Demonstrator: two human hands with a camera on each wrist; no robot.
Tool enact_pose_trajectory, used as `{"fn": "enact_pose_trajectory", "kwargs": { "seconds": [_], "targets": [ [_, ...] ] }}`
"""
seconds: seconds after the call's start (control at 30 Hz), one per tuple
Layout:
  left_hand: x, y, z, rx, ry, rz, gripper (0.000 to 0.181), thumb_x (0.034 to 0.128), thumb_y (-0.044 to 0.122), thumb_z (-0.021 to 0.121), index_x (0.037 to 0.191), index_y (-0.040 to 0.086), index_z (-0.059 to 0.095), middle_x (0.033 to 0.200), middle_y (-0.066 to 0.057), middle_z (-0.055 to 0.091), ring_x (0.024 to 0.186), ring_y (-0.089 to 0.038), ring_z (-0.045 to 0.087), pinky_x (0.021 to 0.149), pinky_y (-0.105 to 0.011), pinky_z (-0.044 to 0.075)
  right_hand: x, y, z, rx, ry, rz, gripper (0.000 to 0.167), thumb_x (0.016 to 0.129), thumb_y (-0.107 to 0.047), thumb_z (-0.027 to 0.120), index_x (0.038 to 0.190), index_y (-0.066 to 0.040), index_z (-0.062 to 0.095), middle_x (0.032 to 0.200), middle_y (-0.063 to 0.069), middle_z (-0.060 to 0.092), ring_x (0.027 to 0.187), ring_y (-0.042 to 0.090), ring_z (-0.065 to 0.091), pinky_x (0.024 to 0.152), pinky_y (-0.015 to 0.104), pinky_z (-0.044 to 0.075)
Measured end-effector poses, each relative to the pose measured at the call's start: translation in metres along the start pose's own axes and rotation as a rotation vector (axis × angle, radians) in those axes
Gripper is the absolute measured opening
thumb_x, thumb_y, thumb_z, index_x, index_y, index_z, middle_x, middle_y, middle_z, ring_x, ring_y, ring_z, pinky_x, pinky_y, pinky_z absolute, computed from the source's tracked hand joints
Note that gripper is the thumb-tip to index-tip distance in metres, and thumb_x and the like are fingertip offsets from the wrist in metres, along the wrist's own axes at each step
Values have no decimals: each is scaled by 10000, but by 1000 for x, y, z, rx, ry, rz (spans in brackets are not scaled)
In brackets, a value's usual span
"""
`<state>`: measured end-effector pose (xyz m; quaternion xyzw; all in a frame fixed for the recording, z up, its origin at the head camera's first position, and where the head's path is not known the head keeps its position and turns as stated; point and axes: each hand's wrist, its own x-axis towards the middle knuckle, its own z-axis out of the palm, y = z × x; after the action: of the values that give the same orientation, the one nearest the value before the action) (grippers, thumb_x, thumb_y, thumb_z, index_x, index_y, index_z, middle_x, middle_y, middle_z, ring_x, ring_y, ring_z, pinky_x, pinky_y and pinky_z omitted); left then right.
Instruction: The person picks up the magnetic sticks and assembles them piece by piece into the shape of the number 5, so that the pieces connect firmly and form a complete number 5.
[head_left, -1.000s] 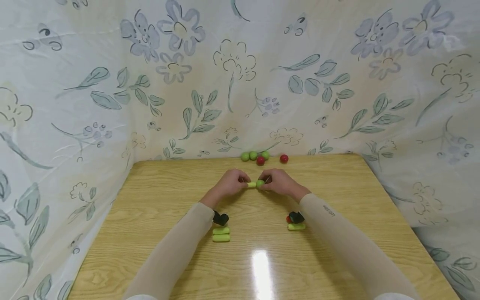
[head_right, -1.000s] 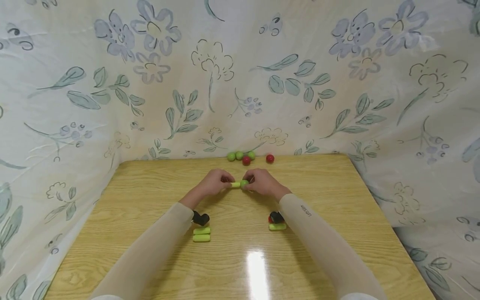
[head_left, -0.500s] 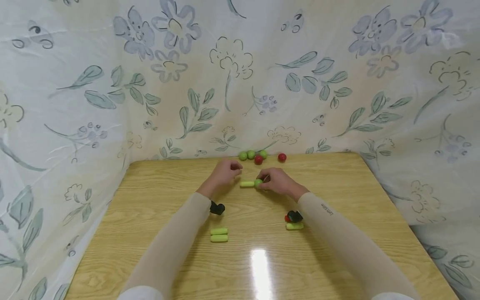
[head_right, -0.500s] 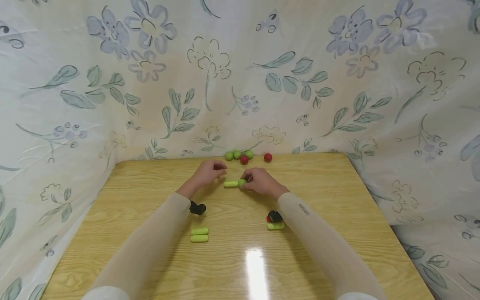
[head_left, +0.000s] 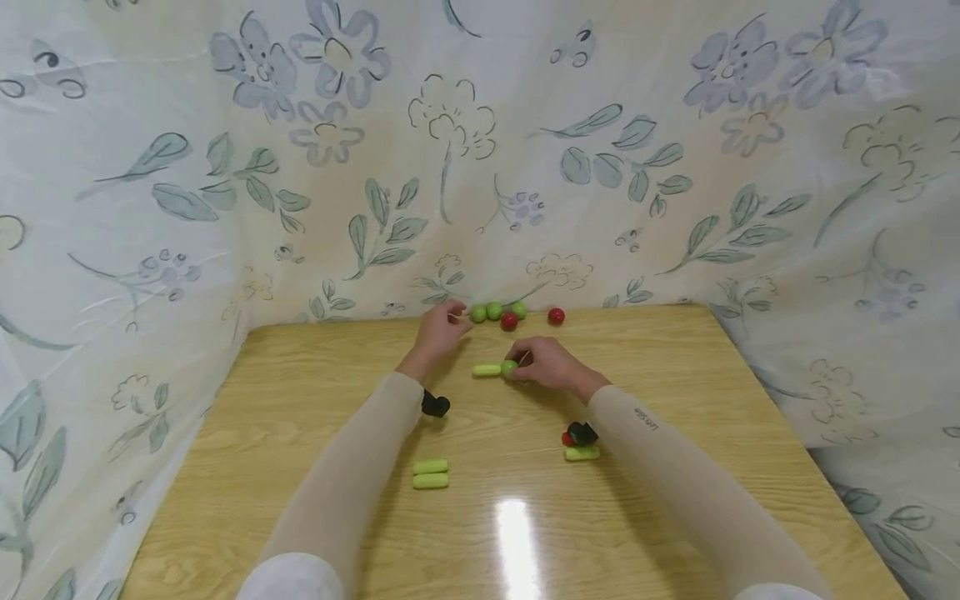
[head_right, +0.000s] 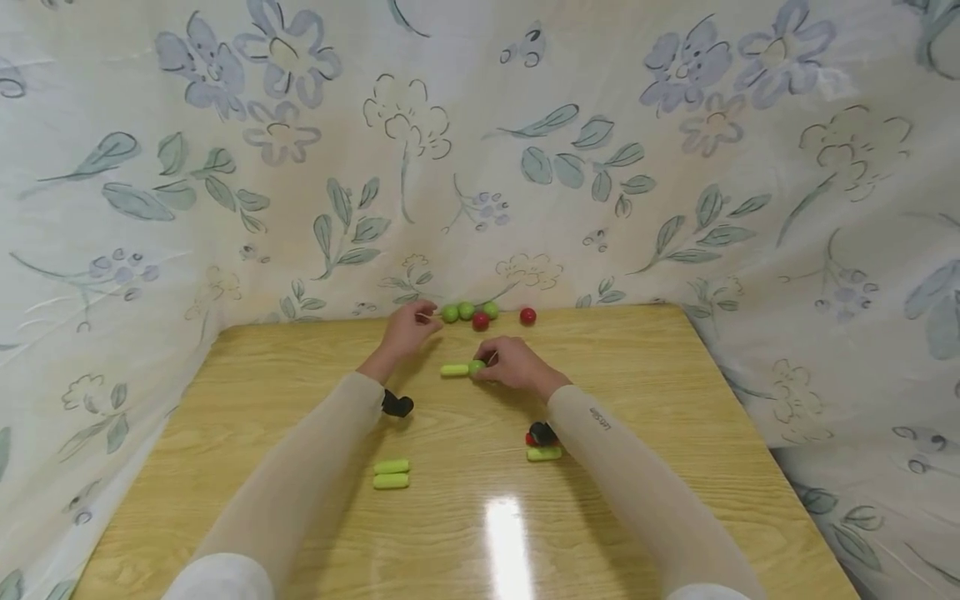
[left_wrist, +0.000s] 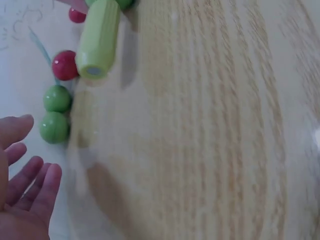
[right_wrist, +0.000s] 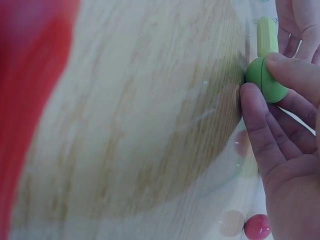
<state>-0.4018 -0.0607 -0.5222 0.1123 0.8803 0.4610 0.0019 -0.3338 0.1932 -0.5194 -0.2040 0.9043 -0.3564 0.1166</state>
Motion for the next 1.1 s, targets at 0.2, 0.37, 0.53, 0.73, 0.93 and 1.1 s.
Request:
{"fn": "enact_pose_trajectory", "kwargs": {
  "seconds": [0.2,0.37,0.53,0.73,0.93,1.1],
  "targets": [
    [6,-12,9,-11,24,-19,411,1018,122,780,1400,23,662,1337,-147,669,1190,-302,642,1046,-446,527,-1,1,0,10,3,21,172,981,-200,848,1125,-132,784,1064,4,739,967,164,704,804,321,601],
    [11,-14,14,-32,45,-14,422,1010,100,782,1406,18,660,1337,-144,669,1203,-308,630,1053,-447,525,0,2,0,4,11,-1,153,983,-200,846,1111,-142,786,1064,-7,743,973,156,707,830,328,598],
    [16,-14,17,-24,75,-15,403,998,68,789,1374,-18,674,1300,-166,696,1182,-320,656,1042,-441,535,1,1,3,-4,2,-2,167,985,-218,846,1124,-145,789,1076,-9,744,982,153,708,841,320,596],
    [20,-11,21,24,84,-21,409,990,80,796,1367,-26,680,1286,-171,705,1187,-322,654,1050,-439,526,1,1,4,-18,15,-2,176,979,-213,852,1121,-133,787,1052,-6,747,961,148,707,824,320,594],
    [25,-10,26,68,88,-37,404,986,107,806,1357,-7,696,1294,-158,717,1204,-310,656,1065,-422,517,0,1,4,-27,15,-5,187,971,-207,860,1126,-130,788,1054,-5,749,967,152,708,836,326,595],
    [28,-8,27,95,91,-34,356,978,157,831,1287,13,728,1259,-146,731,1188,-307,665,1054,-423,517,-1,2,3,-26,13,-3,182,969,-210,862,1118,-139,787,1034,-16,753,953,144,711,840,328,592]
  ]
}}
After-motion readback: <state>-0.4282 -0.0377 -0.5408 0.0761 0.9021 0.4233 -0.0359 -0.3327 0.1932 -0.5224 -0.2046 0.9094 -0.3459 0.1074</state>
